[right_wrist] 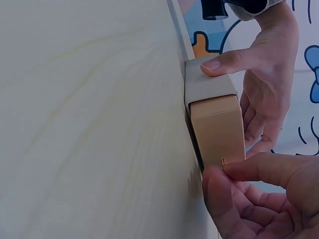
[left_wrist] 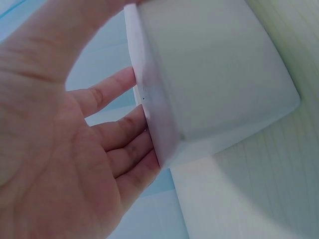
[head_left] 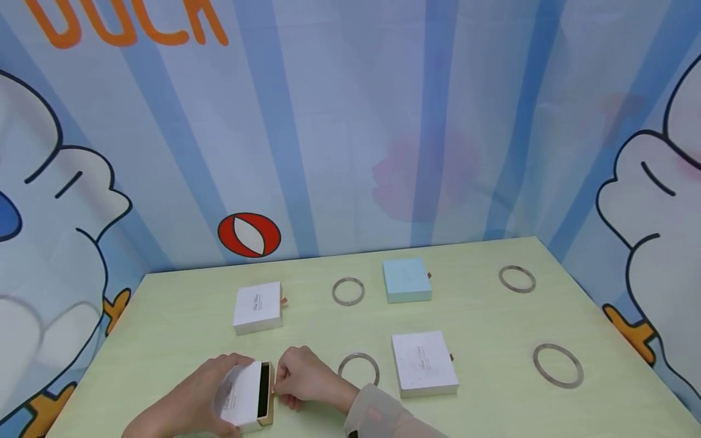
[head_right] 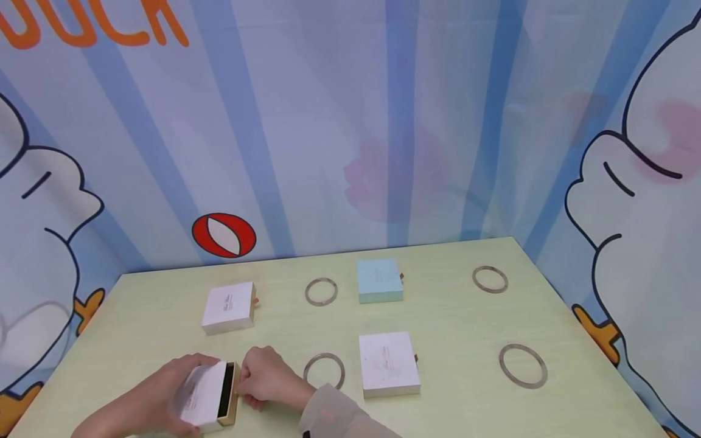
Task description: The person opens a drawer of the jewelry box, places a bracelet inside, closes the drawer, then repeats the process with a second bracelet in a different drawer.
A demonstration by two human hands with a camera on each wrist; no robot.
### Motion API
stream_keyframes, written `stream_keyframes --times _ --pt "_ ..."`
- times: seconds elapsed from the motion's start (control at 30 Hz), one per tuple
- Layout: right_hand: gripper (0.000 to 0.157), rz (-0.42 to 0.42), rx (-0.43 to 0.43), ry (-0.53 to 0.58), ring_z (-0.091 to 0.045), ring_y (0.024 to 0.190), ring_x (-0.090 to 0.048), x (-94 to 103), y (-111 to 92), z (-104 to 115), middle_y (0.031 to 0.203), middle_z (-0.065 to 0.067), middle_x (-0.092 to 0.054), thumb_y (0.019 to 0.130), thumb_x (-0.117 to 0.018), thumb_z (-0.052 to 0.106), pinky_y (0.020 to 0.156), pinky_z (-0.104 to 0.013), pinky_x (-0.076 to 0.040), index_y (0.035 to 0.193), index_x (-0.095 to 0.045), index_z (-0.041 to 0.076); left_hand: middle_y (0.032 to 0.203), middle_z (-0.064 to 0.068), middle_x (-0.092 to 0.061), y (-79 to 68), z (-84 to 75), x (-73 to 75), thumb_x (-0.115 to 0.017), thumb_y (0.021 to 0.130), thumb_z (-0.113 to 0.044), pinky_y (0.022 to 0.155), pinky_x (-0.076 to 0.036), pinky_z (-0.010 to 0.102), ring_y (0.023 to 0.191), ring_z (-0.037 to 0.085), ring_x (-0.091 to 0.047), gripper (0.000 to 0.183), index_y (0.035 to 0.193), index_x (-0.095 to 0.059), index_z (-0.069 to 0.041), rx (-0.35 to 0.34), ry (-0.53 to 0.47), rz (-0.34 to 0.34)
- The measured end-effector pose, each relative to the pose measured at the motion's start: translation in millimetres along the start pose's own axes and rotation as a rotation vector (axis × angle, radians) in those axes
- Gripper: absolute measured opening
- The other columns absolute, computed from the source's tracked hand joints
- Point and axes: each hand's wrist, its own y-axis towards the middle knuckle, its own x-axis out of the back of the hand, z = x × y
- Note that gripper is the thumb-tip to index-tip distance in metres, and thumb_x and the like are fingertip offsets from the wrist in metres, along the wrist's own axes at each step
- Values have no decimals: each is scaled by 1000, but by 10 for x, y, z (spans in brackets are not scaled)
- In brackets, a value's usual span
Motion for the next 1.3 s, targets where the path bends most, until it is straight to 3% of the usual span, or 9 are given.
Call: stream_keyframes --times 0.3,0.8,1.3 --pt "27 12 8 -13 -10 34 -50 26 -11 3 46 -5 -57 85 -69 -9 37 -20 -44 60 -63 -1 129 6 -54 3 12 1 -100 50 -42 95 -46 61 105 24 -49 101 135 -52 -15 -14 -5 6" --pt "28 29 2 -16 -9 34 -50 50 2 -29 46 -3 -57 86 -70 -7 37 -21 -44 60 -63 0 130 4 -54 12 -29 -16 -100 47 -43 98 -45 60 106 24 -49 105 137 -51 -18 85 -7 7" --pt "28 35 -8 -16 -9 34 -50 73 -15 -26 45 -3 -56 87 -69 -7 37 -20 -44 60 -63 0 128 4 -54 7 -24 -14 -99 48 -45 95 -46 60 105 24 -49 105 137 -51 -17 90 -15 22"
